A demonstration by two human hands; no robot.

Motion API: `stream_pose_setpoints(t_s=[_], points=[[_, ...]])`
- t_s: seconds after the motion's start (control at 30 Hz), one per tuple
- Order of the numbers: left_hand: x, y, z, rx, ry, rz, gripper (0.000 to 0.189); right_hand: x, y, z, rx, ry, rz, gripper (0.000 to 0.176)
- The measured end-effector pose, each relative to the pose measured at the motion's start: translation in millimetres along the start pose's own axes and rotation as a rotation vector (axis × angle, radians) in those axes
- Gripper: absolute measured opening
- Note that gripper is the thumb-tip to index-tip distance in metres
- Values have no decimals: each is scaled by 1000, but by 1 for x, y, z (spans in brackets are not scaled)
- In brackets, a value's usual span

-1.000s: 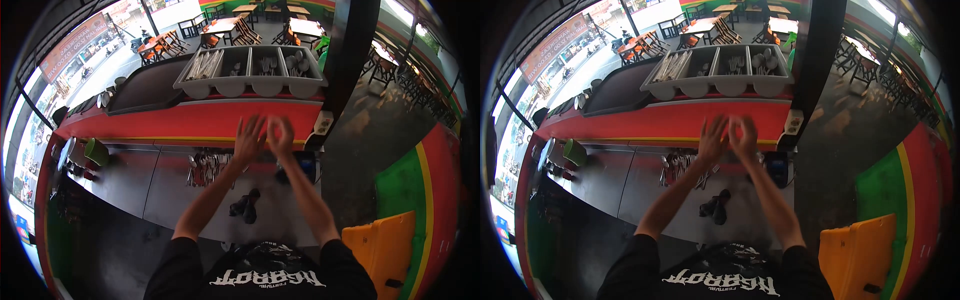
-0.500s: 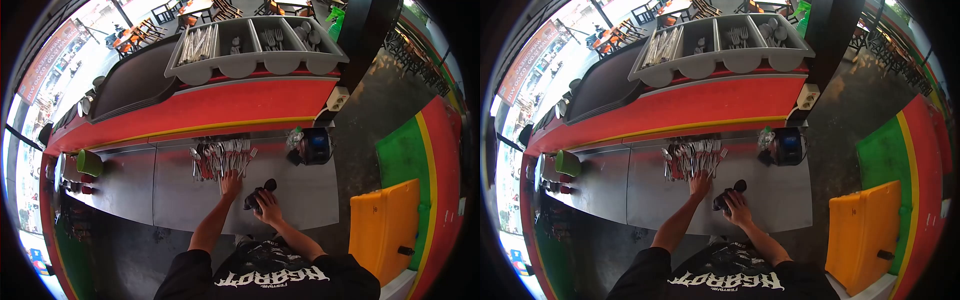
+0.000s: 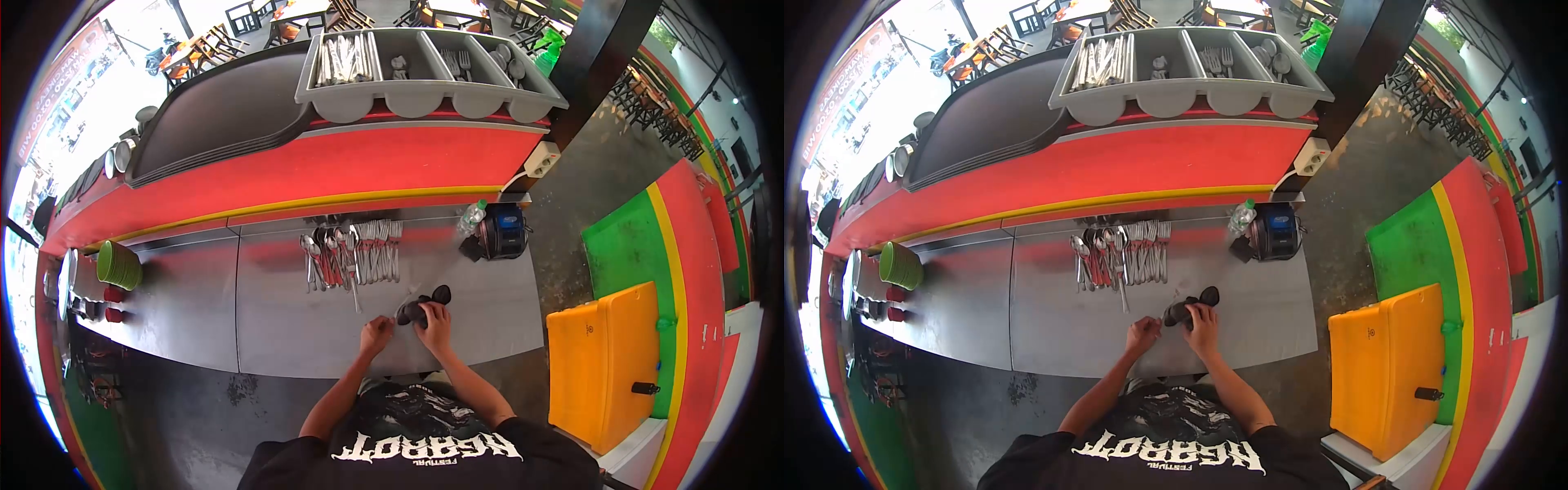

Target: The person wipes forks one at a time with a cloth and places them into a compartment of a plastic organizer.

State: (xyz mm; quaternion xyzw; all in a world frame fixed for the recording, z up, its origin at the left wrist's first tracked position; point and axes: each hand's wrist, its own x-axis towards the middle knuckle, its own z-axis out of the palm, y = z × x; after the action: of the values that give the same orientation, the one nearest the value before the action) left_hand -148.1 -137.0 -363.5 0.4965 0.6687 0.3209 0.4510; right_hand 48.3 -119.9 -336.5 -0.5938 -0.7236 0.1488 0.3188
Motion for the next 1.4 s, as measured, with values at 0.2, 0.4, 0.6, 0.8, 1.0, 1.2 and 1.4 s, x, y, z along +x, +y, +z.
stream_pose_setpoints(t_s=[0.2, 0.4, 0.6, 0.8, 1.0, 1.2, 1.4], points=[[-1, -16, -20, -23, -224, -25, 30, 1, -33, 12, 274, 222, 176, 45], [26, -12, -36, 577, -278, -9, 40, -42, -89, 16, 347, -14, 113, 39], [57, -20, -40, 614, -568, -40, 44, -31, -75, 35, 145, 12, 108, 38], [68, -57, -31, 315, -767, 245, 44, 11, -45, 42, -4, 72, 131, 39], [34, -14, -49, -55, -659, 7, 50, 50, -7, 32, -114, 81, 110, 38], [2, -9, -55, 8, -618, 82, 51, 95, 49, 20, -95, 333, 291, 34], [-3, -15, -46, -15, -545, 54, 52, 75, -29, -11, 185, 381, 125, 29]])
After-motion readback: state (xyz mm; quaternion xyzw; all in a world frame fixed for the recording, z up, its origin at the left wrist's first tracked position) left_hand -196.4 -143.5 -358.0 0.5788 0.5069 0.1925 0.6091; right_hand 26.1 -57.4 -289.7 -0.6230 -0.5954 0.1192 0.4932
